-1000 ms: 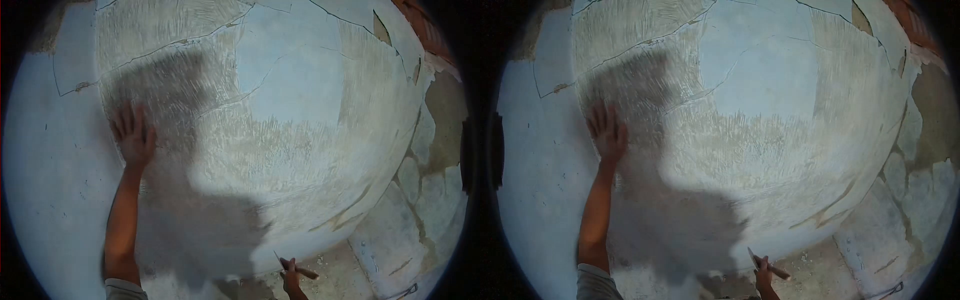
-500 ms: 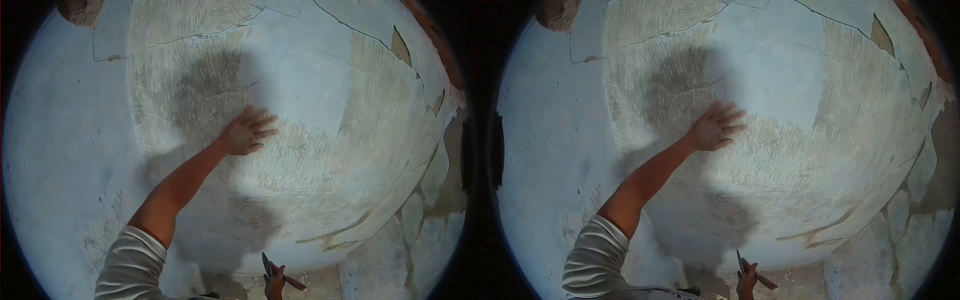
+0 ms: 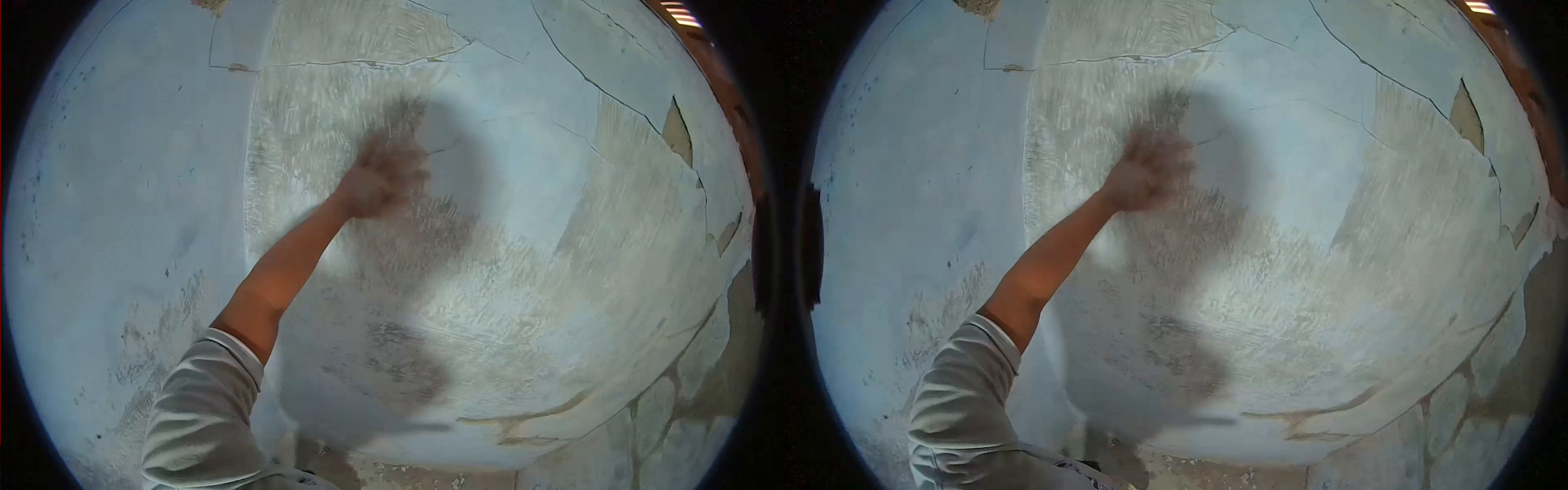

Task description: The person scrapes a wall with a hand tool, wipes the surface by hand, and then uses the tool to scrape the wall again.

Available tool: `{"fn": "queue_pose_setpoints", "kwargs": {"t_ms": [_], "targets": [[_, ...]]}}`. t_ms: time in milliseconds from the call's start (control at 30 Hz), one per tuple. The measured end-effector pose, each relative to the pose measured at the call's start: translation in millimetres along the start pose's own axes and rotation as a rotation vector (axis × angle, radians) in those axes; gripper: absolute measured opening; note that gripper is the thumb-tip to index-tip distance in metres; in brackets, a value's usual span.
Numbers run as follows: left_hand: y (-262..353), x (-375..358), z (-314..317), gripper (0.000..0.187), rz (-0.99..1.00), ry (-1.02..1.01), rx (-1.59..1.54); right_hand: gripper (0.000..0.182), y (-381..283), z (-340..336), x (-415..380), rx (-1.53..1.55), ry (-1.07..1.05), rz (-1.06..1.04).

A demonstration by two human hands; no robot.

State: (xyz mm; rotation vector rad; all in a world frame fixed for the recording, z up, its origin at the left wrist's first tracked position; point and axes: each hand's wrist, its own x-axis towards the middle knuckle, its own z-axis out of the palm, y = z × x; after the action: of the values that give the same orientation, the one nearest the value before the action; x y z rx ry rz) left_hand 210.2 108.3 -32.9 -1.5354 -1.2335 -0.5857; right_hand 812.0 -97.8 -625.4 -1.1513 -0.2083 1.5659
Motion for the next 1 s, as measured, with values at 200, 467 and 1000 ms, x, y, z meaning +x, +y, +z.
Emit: {"fn": "queue_pose_setpoints", "kwargs": {"t_ms": [200, 467, 1000], "targets": [[-68, 0, -53, 0.072, -0.264, -0.114, 0.140, 0.074, 1, 103, -3, -0.154, -0.222, 0.080], [-205, -60, -74, 0.072, -0.369, 0.179, 0.313, 0.077, 25, 184, -34, -0.194, -0.409, 0.144], [-214, -76, -80, 0.064, -0.220, 0.273, 0.254, 0.063, -173, 603, -163, -0.352, -0.851, -1.589]]}}
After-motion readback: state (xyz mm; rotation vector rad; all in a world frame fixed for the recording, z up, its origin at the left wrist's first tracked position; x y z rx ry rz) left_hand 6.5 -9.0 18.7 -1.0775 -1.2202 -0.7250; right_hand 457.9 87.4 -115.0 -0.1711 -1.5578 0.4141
